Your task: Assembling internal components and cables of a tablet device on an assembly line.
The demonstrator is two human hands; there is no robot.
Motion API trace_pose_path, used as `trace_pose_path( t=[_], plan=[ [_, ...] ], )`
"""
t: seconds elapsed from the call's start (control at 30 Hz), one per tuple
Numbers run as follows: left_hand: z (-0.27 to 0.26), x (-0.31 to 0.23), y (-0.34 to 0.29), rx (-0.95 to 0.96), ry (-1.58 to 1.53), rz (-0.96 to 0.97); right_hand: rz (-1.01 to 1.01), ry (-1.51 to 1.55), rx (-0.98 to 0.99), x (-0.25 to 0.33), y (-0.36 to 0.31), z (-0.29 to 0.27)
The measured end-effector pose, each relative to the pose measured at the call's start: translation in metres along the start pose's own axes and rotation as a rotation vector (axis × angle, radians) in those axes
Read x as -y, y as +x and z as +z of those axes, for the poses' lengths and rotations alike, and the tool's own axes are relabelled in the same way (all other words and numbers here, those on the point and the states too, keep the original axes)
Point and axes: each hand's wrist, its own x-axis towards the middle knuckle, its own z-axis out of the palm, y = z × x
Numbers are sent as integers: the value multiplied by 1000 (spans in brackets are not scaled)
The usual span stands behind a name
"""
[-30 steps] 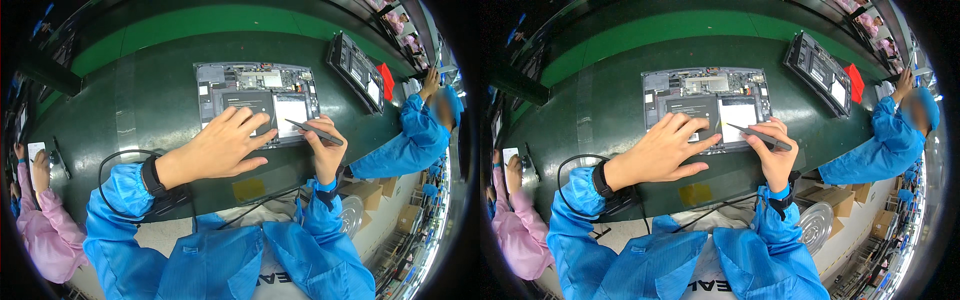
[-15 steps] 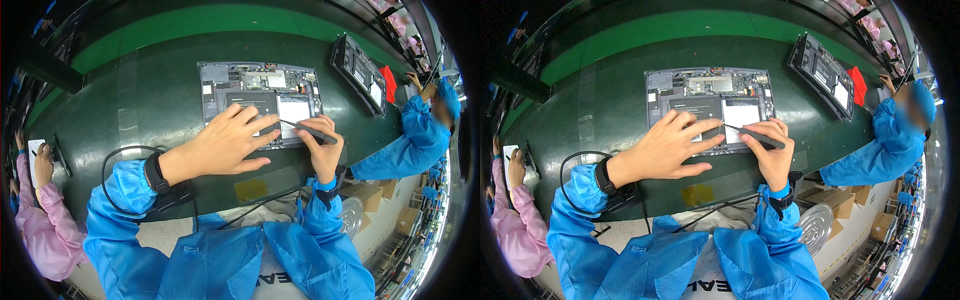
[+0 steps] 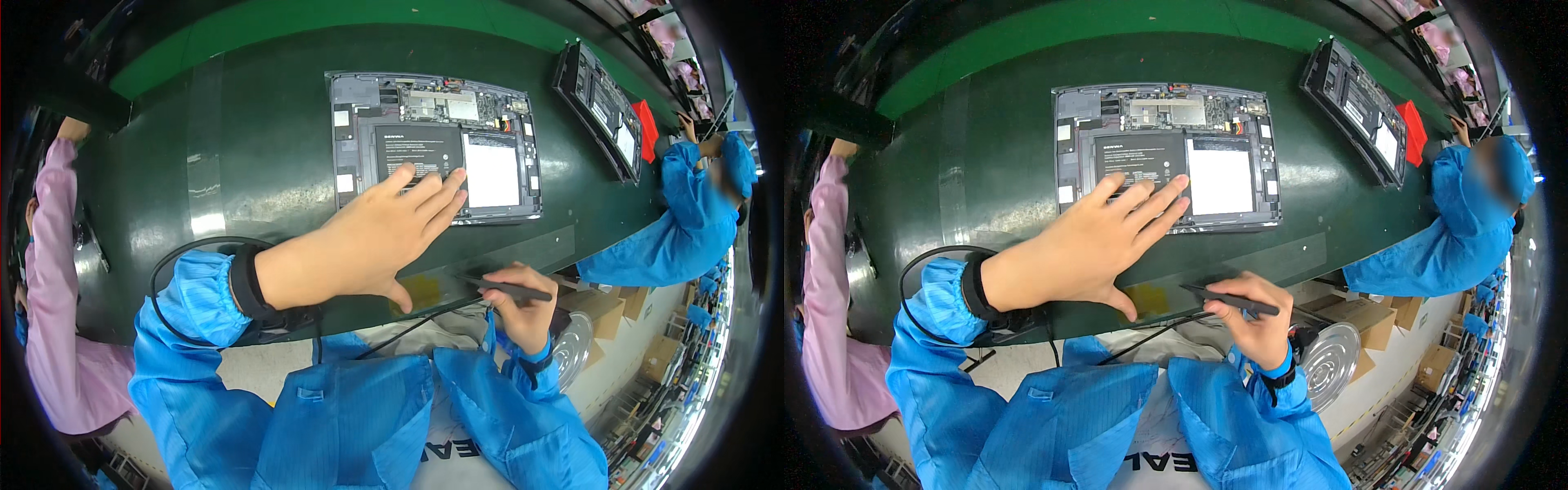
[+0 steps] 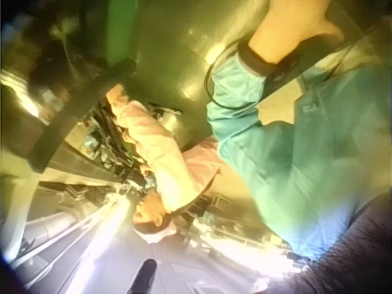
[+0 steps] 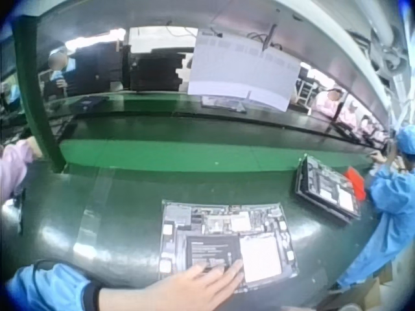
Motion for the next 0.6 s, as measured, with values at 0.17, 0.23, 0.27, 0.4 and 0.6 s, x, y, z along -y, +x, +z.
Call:
trace_pose_path(
  t=[0.17,0.23,0.27,0.4,0.6],
  plan=[
    [6,-10,-1,71,63,-45,11,35,-7,-1,-4,11],
    [6,-11,-2,69,61,-53,-1,-39,39,7,0,12],
    [7,-11,-2,68,63,-54,-4,-39,40,9,0,13],
    [8,-10,-1,60,78,-47,-42,-63,38,9,-1,12],
    [13,-15,-2,-23,6,-86,37,59,53,1,-2,14]
  ],
)
